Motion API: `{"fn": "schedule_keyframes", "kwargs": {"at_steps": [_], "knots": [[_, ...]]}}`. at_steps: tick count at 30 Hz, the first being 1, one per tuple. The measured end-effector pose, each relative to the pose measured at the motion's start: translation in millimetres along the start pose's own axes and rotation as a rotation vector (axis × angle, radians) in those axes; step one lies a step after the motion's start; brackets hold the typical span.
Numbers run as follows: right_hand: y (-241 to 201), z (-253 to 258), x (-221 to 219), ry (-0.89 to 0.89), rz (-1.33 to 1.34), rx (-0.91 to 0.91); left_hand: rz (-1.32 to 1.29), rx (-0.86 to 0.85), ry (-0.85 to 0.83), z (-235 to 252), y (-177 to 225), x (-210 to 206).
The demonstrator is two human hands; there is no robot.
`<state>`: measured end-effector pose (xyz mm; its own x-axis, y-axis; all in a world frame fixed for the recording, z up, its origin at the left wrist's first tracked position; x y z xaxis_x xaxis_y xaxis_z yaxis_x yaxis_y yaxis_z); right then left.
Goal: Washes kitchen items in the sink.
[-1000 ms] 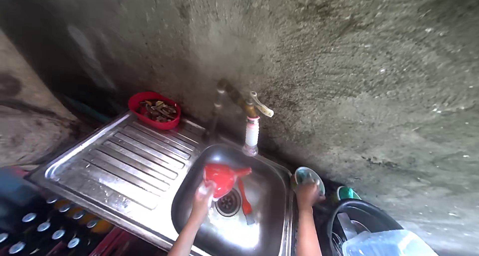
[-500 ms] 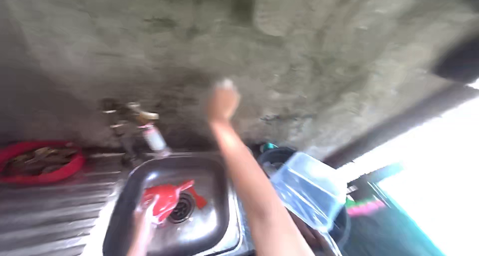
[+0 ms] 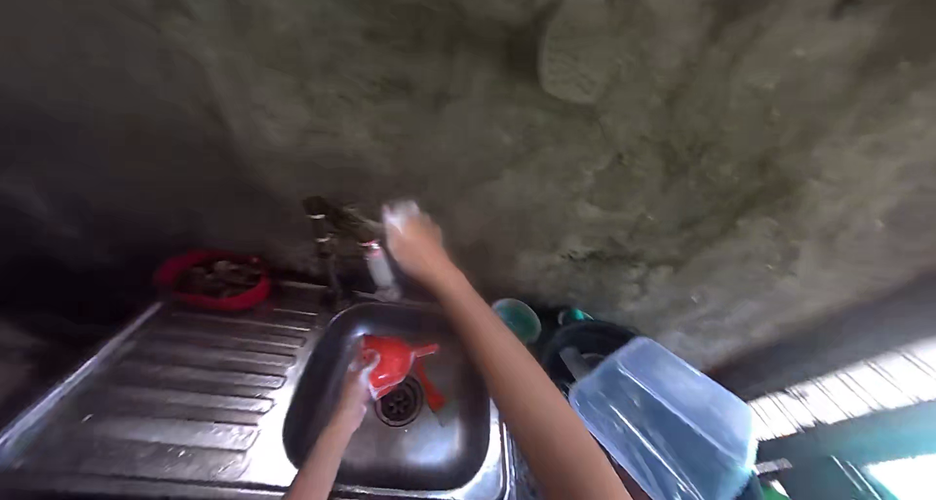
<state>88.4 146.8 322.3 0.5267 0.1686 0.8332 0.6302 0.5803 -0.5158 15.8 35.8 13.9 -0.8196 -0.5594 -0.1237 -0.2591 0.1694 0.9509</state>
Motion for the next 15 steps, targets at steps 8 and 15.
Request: {"fn": "schedule_keyframes", "kwargs": {"at_steps": [8,15], "knots": [[14,10,-31,0.162,0.147,0.066,0.330,0.009,-0.297,27,39,-31],[53,43,-28,0.215,0.413,0.056,0.532,-0.105,-0.407,45,64,-64]]}}
Point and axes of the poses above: each hand's wrist, its own z-axis towards the middle knuckle, its own x-axis out of the back of the hand, y = z × x, the point moved 10 cm from there along z, towards the middle knuckle, and after that the axes turned 1 degree about -x, right-handed, at the moved point
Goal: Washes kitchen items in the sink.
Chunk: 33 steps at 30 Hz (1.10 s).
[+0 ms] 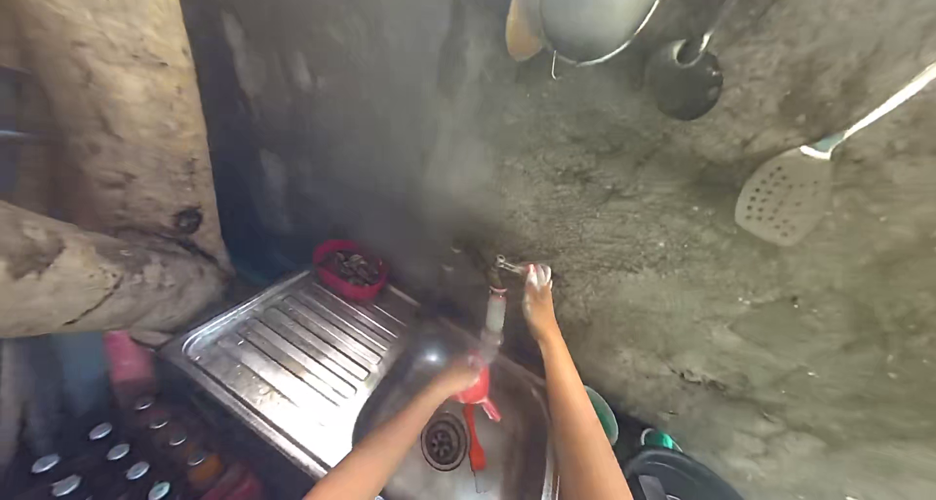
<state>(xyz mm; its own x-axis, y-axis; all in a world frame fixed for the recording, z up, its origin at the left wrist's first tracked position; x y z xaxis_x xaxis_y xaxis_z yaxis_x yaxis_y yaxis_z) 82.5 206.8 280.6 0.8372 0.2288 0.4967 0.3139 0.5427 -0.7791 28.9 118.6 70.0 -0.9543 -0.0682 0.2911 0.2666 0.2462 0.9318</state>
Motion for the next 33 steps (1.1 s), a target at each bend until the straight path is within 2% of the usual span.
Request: {"fn": "schedule_keyframes", "kwargs": {"at_steps": [2,4,6,7,9,11,13,14,16,17,18,20,21,22,23,25,29,31,33], "knots": [[8,-8,-2,0.075,0.066,-0.021,0.068,-0.003,-0.024,7,4,-7],[29,-32,-9,0.233,0.251,-0.100,0.102,-0.024,-0.014,10,9,-11],[72,-71,-34,0.426,0.594,-0.420,0.050,-0.082,0.031,5,14,-8],[94,-88,-60,0.423,0.819,-0.610,-0.009,-0.114,0.052,2,13,-6],[116,-112,-117,0.246,1.336,-0.911,-0.171,-0.136,0.109,-1,-5,-1],[121,-118,-144,0.187,1.567,-0.988,-0.344,-0.012,0.140,1,-37,2],[127,-113,-155,0.187,1.641,-0.983,-0.478,0.182,0.164,-3,-64,4],[132,-111,-157,0.194,1.612,-0.977,-0.546,0.237,0.175,-4,-75,5],[145,-107,-147,0.251,1.344,-0.879,-0.678,0.307,0.189,-4,-91,6],[150,-105,-133,0.297,1.050,-0.778,-0.736,0.317,0.211,-5,-94,8],[144,-107,-119,0.261,0.646,-0.682,-0.785,0.317,0.249,-6,-96,10],[121,-114,-127,-0.109,-0.005,-0.487,-0.797,0.310,0.336,-10,-99,18],[116,-122,-142,-0.291,-0.201,-0.391,-0.748,0.299,0.377,-15,-94,23],[115,-128,-152,-0.383,-0.275,-0.307,-0.669,0.267,0.405,-21,-85,30],[121,-132,-155,-0.420,-0.272,-0.302,-0.577,0.213,0.411,-27,-73,34],[138,-139,-148,-0.389,-0.220,-0.407,-0.433,0.118,0.387,-37,-53,32],[142,-154,-158,-0.507,-0.443,-0.328,-0.329,0.064,0.389,-32,-61,43],[155,-162,-149,-0.539,-0.214,-0.450,-0.144,0.042,0.309,-21,-61,43],[172,-175,-141,-0.570,0.115,-0.688,0.018,-0.005,0.237,-5,-56,40]]}}
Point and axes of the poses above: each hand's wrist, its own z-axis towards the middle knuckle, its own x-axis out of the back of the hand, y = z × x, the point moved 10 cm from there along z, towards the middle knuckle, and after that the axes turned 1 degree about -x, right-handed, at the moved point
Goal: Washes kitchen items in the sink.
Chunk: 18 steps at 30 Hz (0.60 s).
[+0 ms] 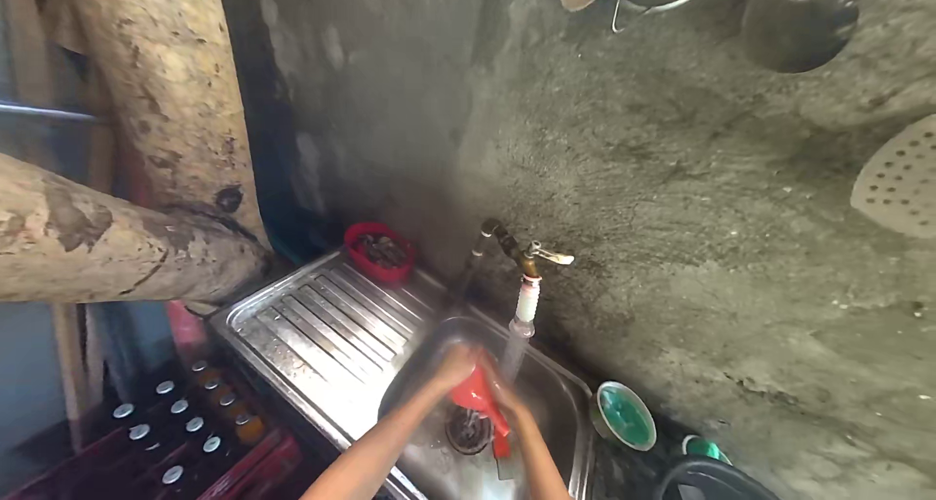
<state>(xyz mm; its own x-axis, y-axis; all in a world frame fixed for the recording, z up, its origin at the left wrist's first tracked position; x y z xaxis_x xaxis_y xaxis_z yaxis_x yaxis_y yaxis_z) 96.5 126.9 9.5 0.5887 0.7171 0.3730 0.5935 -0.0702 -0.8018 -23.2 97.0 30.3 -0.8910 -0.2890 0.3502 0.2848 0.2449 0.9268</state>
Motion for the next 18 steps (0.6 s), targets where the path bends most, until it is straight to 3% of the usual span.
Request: {"fn": "schedule_keyframes", "kwargs": {"at_steps": [2,5,7,10,12,16,18], "knots": [[30,-1,4,-0.115,0.306,-0.146,0.122,-0.053,-0.116,12,12,-13],[56,-5,23,0.034,0.659,-0.138,0.291,-0.103,-0.232,14,46,-37],[60,-7,29,0.154,0.789,-0.081,0.354,-0.086,-0.159,13,60,-45],[62,-8,40,0.344,0.800,0.044,0.239,-0.153,0.190,13,54,-56],[65,-13,46,0.403,0.687,0.087,0.184,-0.223,0.313,1,45,-64],[64,-25,50,0.450,0.529,0.074,0.256,-0.217,0.265,-19,33,-71],[69,-27,50,0.492,0.668,0.064,0.422,-0.474,0.182,-29,47,-86]]}}
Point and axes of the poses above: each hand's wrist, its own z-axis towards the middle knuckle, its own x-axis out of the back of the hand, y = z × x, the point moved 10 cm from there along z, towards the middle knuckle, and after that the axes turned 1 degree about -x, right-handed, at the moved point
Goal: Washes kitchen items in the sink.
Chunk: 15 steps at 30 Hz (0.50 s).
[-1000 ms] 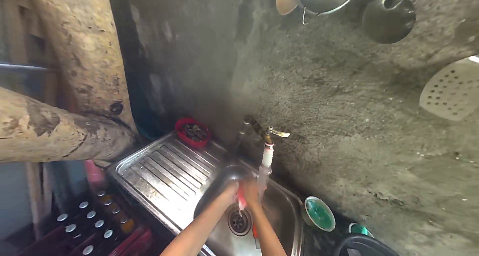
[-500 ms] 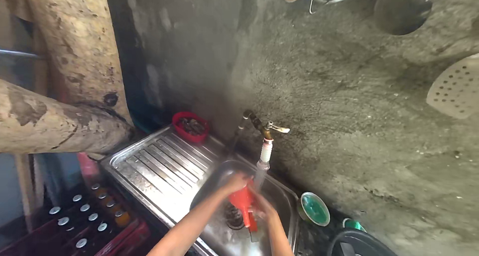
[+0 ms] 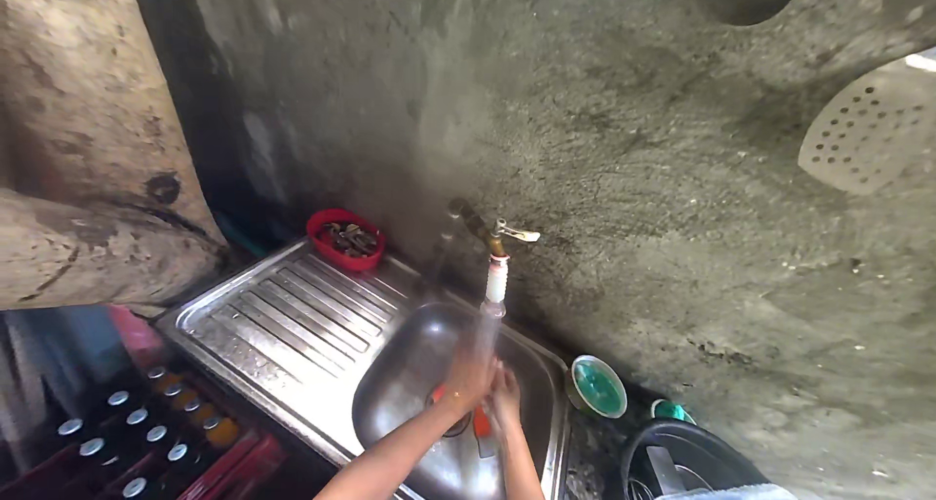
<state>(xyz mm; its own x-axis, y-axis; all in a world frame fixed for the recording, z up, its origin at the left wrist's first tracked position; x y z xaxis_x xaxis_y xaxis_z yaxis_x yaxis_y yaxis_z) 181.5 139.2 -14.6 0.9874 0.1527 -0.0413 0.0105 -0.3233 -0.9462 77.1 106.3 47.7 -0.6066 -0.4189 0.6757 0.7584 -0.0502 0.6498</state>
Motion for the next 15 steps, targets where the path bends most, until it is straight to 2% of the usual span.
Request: {"fn": "schedule_keyframes", "kwargs": {"at_steps": [2,3,4,6,10,11,13,15], "knots": [[10,7,5,0.017,0.225,-0.033,0.170,-0.412,-0.169,-4,26,-14],[14,8,5,0.014,0.310,-0.056,0.193,-0.517,-0.218,-3,31,-17],[18,7,4,0.016,0.383,-0.087,0.208,-0.545,-0.224,-1,30,-17],[25,1,0,0.059,0.520,-0.169,0.240,-0.425,-0.179,3,20,-13],[42,-10,-1,0.153,0.740,-0.313,0.108,-0.102,0.096,-4,1,18],[48,-12,-2,0.168,0.789,-0.345,0.020,-0.022,0.151,-5,-5,28],[61,-16,-5,0.166,0.879,-0.430,-0.276,0.177,0.125,-4,-20,35],[72,-17,-8,0.136,0.941,-0.482,-0.540,0.227,0.139,-2,-29,35]]}}
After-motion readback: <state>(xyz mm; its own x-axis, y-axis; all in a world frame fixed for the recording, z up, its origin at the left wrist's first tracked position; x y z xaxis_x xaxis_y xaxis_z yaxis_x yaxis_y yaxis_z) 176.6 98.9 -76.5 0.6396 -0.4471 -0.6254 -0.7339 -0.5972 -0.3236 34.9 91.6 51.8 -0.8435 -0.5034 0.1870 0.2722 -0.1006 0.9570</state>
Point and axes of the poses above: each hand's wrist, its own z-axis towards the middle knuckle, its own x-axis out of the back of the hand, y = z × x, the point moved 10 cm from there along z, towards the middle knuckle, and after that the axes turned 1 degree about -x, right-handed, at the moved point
